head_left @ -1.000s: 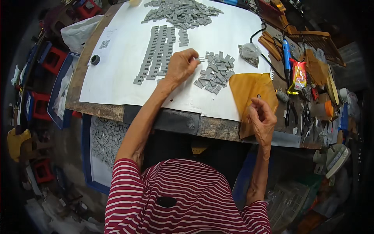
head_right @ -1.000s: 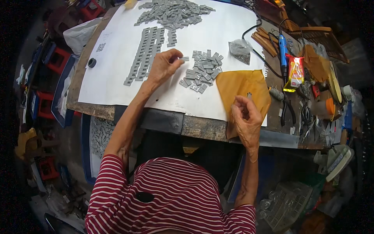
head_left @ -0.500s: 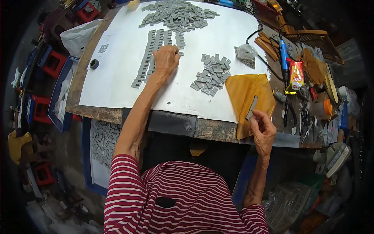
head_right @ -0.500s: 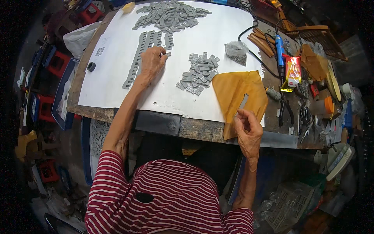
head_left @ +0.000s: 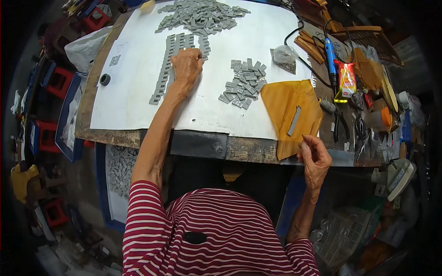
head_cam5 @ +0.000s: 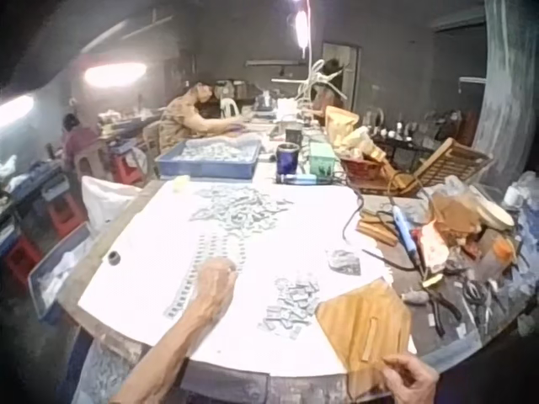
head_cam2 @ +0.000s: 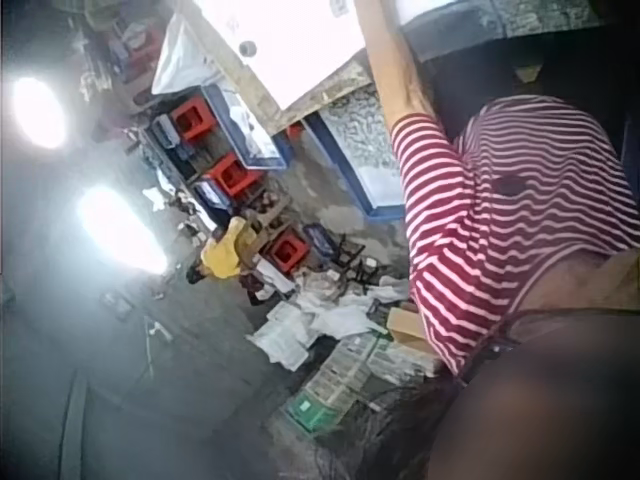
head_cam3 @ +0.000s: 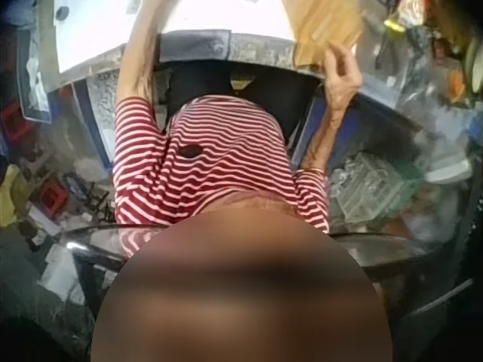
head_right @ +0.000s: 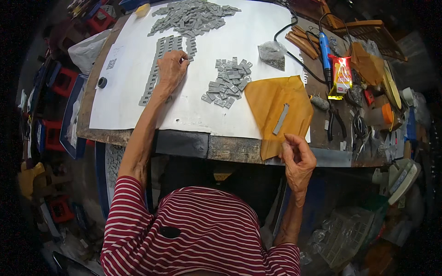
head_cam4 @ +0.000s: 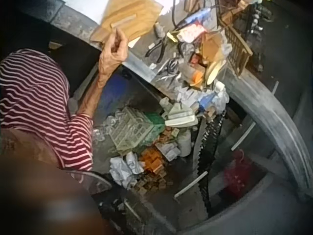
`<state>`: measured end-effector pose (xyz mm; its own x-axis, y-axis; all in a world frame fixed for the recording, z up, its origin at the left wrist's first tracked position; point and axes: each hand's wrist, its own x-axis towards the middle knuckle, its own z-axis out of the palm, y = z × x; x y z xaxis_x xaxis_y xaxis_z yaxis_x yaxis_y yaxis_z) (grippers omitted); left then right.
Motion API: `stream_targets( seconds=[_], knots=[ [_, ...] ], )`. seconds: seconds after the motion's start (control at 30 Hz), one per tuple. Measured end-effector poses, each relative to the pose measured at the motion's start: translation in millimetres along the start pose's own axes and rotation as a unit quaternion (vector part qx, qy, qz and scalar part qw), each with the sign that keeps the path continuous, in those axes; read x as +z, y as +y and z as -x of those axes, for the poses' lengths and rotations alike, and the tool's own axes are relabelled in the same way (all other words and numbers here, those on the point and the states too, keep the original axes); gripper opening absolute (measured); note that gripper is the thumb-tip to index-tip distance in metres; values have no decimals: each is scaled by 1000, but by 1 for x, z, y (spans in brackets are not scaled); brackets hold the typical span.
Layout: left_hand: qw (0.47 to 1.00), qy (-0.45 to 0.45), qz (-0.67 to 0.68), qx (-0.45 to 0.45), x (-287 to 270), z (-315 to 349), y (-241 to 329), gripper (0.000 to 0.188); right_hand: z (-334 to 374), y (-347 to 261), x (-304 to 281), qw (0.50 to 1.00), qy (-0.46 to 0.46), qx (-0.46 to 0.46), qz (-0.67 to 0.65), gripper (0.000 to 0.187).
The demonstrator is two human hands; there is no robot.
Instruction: Organizing small gray components into rows on a workbench surface.
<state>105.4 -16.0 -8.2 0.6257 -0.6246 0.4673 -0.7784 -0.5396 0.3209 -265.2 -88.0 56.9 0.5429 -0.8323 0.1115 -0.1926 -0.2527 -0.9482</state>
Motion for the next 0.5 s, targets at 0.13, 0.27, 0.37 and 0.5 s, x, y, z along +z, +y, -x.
stream_targets(
  seconds=[0.13,0.27,0.37,0.5],
  knots=[
    [1000,-1,-3,5,3,-4,3,8,1,3,-4,999,12,26,-14,16],
    [998,45,6,44,14,-5,-5,9,-6,6,-9,999,-1,32,-31,15],
    [996,62,-20,61,11,-2,-10,11,-22,9,-9,999,-1,30,-24,12],
    [995,47,-15,92,2,7,10,11,-41,22,-11,999,-1,-10,36,11]
  ],
)
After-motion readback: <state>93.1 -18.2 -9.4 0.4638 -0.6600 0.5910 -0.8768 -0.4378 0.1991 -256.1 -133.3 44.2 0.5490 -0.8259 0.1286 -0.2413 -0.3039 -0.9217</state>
